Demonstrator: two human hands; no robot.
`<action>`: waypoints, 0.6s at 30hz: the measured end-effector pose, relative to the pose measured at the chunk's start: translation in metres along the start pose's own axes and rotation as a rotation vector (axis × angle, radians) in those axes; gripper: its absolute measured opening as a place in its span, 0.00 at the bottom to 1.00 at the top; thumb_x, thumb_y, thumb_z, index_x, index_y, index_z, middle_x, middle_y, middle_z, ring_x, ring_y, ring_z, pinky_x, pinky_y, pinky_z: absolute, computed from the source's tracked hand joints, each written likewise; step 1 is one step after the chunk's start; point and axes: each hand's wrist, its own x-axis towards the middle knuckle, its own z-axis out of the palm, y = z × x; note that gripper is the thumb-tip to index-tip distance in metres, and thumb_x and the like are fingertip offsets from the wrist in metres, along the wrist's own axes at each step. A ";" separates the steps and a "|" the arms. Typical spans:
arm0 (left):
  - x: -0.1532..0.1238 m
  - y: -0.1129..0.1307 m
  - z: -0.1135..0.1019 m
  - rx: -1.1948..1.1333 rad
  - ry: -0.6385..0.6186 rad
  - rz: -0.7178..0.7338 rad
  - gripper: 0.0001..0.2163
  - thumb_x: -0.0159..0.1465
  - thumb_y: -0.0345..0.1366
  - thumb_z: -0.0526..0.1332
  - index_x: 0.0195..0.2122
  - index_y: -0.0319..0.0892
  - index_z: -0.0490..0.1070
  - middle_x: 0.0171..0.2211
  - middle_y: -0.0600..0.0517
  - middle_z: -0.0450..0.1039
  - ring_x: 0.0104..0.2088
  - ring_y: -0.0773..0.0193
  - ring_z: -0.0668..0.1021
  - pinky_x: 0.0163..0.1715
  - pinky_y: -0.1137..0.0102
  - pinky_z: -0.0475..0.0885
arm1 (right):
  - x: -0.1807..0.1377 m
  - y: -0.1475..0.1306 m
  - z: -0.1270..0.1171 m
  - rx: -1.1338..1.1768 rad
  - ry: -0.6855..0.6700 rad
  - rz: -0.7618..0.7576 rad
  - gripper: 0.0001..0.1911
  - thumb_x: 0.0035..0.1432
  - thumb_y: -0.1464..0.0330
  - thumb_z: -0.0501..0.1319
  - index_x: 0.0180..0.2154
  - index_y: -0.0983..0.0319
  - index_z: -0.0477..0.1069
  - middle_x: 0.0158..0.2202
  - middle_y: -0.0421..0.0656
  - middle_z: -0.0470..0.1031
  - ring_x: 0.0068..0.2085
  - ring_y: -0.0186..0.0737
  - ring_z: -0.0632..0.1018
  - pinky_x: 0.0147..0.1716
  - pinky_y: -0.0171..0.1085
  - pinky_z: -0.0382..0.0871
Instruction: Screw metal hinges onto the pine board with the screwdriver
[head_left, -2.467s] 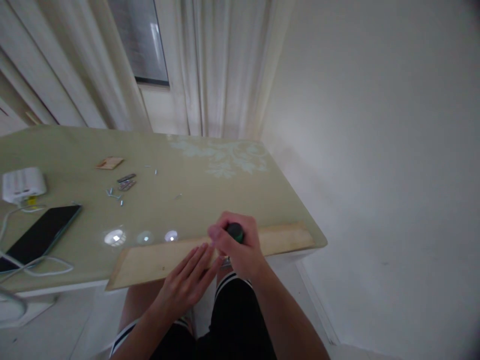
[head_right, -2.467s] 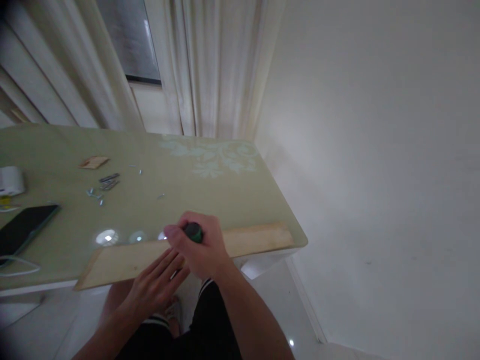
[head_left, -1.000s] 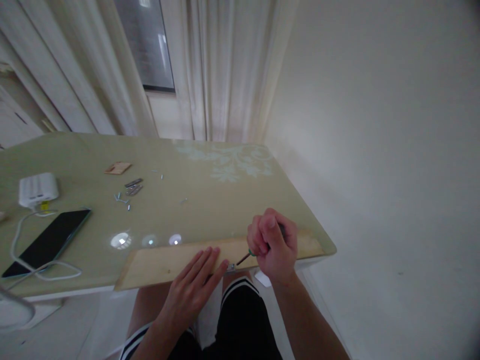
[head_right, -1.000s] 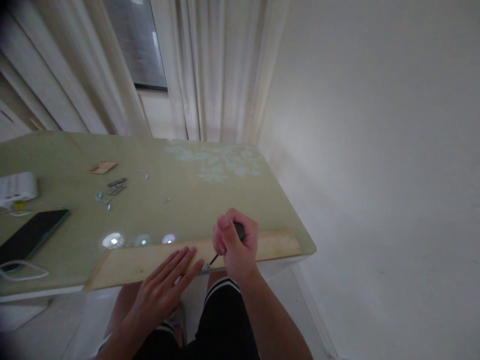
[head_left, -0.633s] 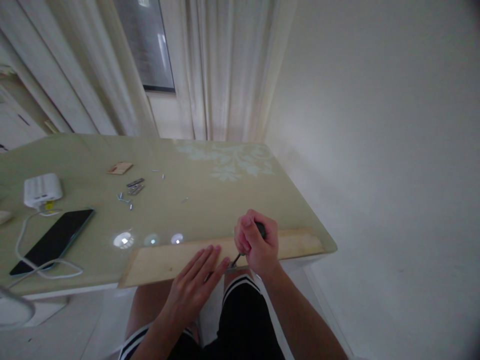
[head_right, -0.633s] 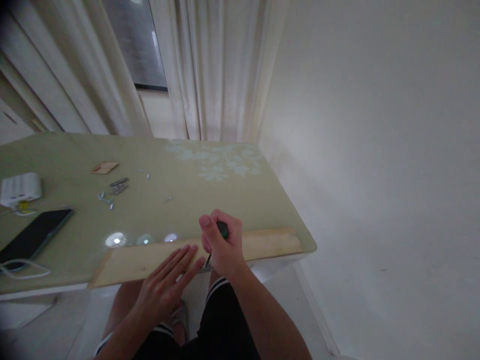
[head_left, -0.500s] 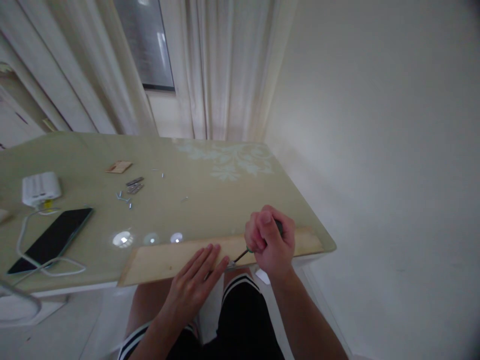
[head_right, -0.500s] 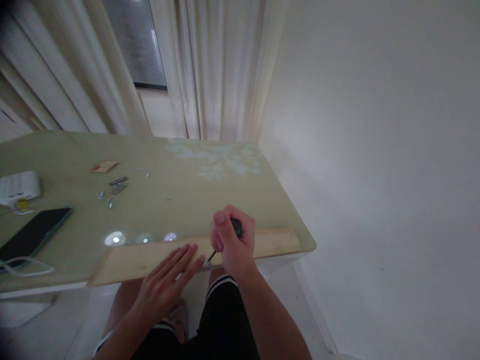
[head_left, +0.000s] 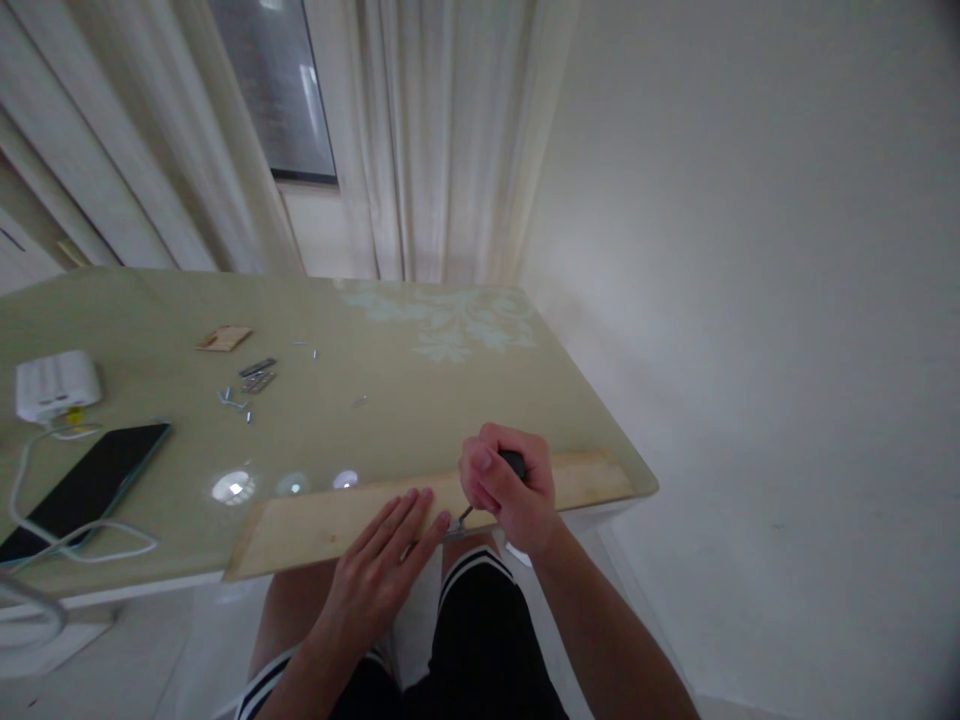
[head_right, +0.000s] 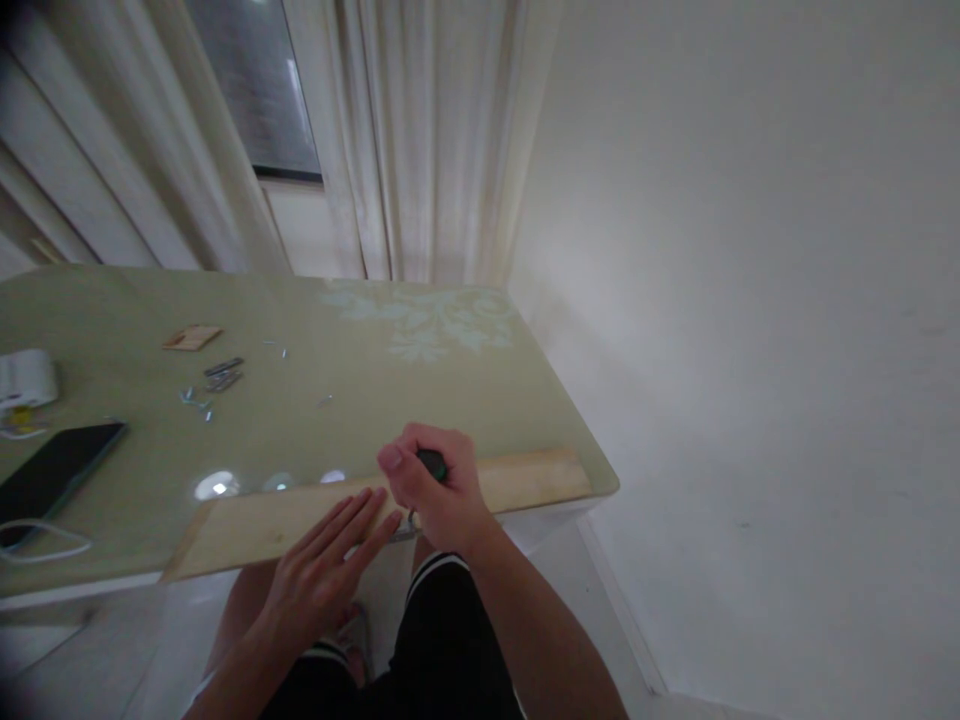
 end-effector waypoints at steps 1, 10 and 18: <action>0.000 0.000 0.000 -0.001 -0.003 0.005 0.24 0.73 0.28 0.53 0.69 0.43 0.67 0.68 0.40 0.68 0.69 0.50 0.71 0.66 0.54 0.72 | -0.001 0.000 -0.002 -0.032 -0.023 0.009 0.24 0.66 0.53 0.66 0.24 0.58 0.65 0.17 0.32 0.58 0.18 0.29 0.58 0.18 0.33 0.50; 0.000 0.002 -0.001 -0.030 -0.012 -0.023 0.24 0.71 0.30 0.57 0.68 0.43 0.67 0.67 0.41 0.70 0.68 0.50 0.72 0.65 0.54 0.73 | -0.004 -0.033 0.010 -0.370 -0.056 0.064 0.18 0.72 0.57 0.60 0.30 0.59 0.68 0.28 0.38 0.67 0.30 0.34 0.67 0.30 0.36 0.61; 0.002 0.004 -0.005 -0.019 -0.020 -0.039 0.27 0.71 0.30 0.58 0.71 0.44 0.62 0.67 0.43 0.70 0.67 0.53 0.73 0.68 0.56 0.70 | -0.002 -0.017 0.005 0.052 -0.105 0.128 0.21 0.65 0.53 0.66 0.31 0.58 0.61 0.22 0.32 0.62 0.22 0.29 0.60 0.22 0.31 0.54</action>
